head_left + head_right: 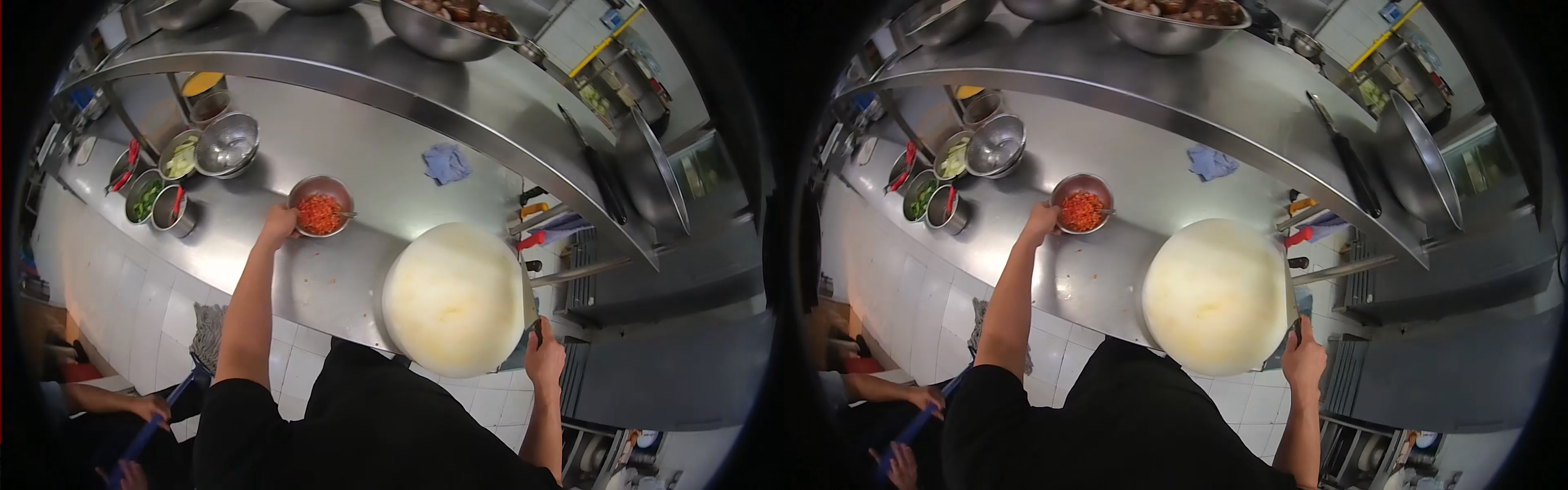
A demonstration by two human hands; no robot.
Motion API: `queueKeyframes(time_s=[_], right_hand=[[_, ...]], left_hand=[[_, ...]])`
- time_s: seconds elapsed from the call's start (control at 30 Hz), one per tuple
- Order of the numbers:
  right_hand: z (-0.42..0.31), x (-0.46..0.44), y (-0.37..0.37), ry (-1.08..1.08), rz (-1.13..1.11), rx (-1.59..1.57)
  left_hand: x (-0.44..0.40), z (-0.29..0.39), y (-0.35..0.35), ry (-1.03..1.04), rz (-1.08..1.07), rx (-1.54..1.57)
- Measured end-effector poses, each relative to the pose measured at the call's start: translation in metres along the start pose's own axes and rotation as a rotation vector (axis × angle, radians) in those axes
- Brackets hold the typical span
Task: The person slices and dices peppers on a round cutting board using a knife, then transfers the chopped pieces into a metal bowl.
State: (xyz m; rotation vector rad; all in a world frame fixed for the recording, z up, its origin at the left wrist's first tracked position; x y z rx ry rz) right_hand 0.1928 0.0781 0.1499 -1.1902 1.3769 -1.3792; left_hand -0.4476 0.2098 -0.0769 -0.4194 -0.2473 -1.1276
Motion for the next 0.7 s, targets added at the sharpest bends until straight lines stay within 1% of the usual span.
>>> queueKeyframes(time_s=[0.03,0.1,0.13,0.17,0.23,0.27,0.33,0.37,0.43,0.47,0.53,0.57,0.63,0.67,0.7], right_hand=[[-0.010,-0.002,0.008,-0.020,-0.004,-0.005],[-0.029,-0.006,0.030,-0.150,0.126,0.078],[-0.032,-0.009,0.057,-0.229,0.191,0.154],[-0.040,-0.010,0.075,-0.252,0.164,0.173],[-0.063,-0.003,0.087,-0.208,0.025,0.101],[-0.069,-0.003,0.088,-0.230,0.022,0.095],[-0.090,0.001,0.084,-0.409,0.155,0.244],[-0.102,-0.001,0.084,-0.432,0.148,0.234],[-0.159,-0.002,0.063,-0.731,0.253,-0.140],[-0.193,0.000,0.053,-0.797,0.164,-0.324],[-0.251,-0.005,0.074,-0.950,0.039,-0.530],[-0.283,-0.009,0.086,-0.986,-0.042,-0.577],[-0.344,-0.017,0.115,-1.055,-0.190,-0.645],[-0.374,-0.022,0.132,-1.087,-0.253,-0.667],[-0.402,-0.028,0.155,-1.126,-0.308,-0.650]], left_hand=[[0.006,0.004,-0.002,-0.003,0.020,0.001],[0.017,0.012,-0.010,0.041,0.056,0.007],[0.026,0.014,-0.018,0.023,0.112,0.011],[0.037,0.016,-0.028,0.023,0.126,0.012],[0.067,0.017,-0.054,0.076,0.167,0.104],[0.084,0.014,-0.068,0.073,0.189,0.105],[0.121,-0.004,-0.094,0.048,0.254,0.170],[0.139,-0.016,-0.102,0.042,0.278,0.166],[0.177,-0.045,-0.115,0.018,0.329,0.189],[0.198,-0.056,-0.117,0.003,0.360,0.166],[0.242,-0.074,-0.110,-0.016,0.404,0.165],[0.264,-0.083,-0.107,-0.020,0.418,0.186],[0.300,-0.117,-0.102,-0.117,0.405,0.104],[0.321,-0.127,-0.099,-0.130,0.473,-0.046],[0.329,-0.130,-0.102,-0.137,0.499,-0.044]])
Point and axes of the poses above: each hand's wrist, its own x-axis away from the middle knuckle, its own y-axis out of the palm, z = x × y, the point moved 4 cm from there along -x, towards the middle knuckle, and after that the axes turned 1 degree about -y, right-handed, at the moved point
